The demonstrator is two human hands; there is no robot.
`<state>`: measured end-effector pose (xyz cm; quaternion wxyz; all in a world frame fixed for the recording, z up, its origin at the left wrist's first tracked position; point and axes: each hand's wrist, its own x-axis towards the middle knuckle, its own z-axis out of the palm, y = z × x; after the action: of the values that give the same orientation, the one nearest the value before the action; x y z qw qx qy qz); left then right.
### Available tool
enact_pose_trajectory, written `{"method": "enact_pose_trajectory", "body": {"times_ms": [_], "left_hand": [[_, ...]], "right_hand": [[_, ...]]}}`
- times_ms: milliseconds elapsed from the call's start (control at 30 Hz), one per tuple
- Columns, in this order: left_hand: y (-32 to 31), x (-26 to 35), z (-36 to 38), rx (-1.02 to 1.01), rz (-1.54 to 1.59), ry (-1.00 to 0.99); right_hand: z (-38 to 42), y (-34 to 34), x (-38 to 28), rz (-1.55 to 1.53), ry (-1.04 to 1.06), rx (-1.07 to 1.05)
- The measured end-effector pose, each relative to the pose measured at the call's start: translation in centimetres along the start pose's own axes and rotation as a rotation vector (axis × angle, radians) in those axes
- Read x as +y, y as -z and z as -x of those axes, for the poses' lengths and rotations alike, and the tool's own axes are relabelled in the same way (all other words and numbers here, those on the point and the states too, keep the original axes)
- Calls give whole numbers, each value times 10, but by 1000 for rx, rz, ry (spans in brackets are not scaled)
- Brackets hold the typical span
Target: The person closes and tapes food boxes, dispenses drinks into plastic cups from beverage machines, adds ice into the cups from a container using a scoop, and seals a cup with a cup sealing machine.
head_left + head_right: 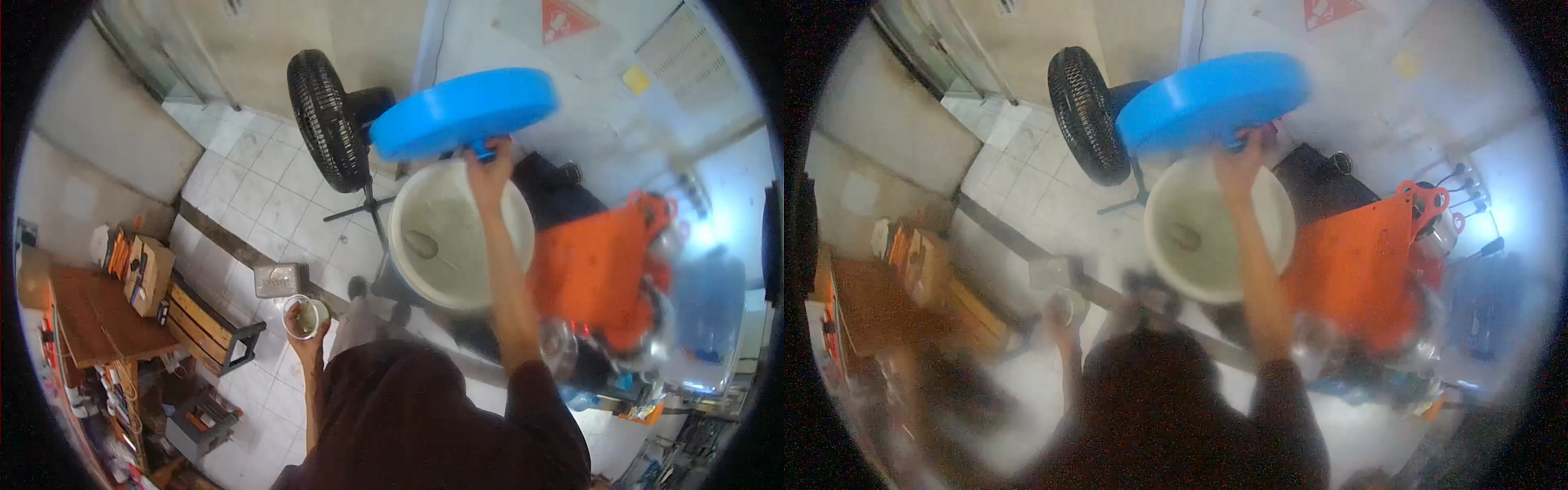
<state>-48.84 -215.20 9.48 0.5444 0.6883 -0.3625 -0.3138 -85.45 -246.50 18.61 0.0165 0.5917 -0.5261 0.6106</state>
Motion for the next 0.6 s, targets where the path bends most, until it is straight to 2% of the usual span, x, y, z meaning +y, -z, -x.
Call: {"method": "enact_pose_trajectory", "body": {"times_ms": [67, 100, 167, 200, 267, 367, 433, 500, 533, 567, 600], "left_hand": [[-11, 11, -10, -63, 102, 61], [-16, 21, -16, -81, 117, 97], [-26, 33, -32, -137, 105, 37], [-27, 30, -40, -169, 24, -1], [-29, 28, -57, -243, -44, -9], [-32, 14, -81, -272, -51, 15], [-33, 23, -98, -324, -74, 72], [-35, 20, -113, -370, -142, -19], [-34, 10, -123, -436, -79, 65], [-35, 8, -124, -455, -76, 85], [-36, 9, -127, -457, -75, 14]], "right_hand": [[27, -17, -16, -105, -279, -115], [34, -24, -19, -91, -285, -99], [43, -34, -18, 106, -168, -229], [48, -40, -11, 124, -179, -231], [57, -48, 4, 233, -26, -325], [46, -57, -30, 191, -98, -388], [55, -55, -19, 240, -188, -489], [43, -43, -30, 239, -142, -560], [38, -32, -40, 99, -232, -451], [49, -11, -32, 120, -246, -460], [68, 12, -13, 238, -363, -496]]}}
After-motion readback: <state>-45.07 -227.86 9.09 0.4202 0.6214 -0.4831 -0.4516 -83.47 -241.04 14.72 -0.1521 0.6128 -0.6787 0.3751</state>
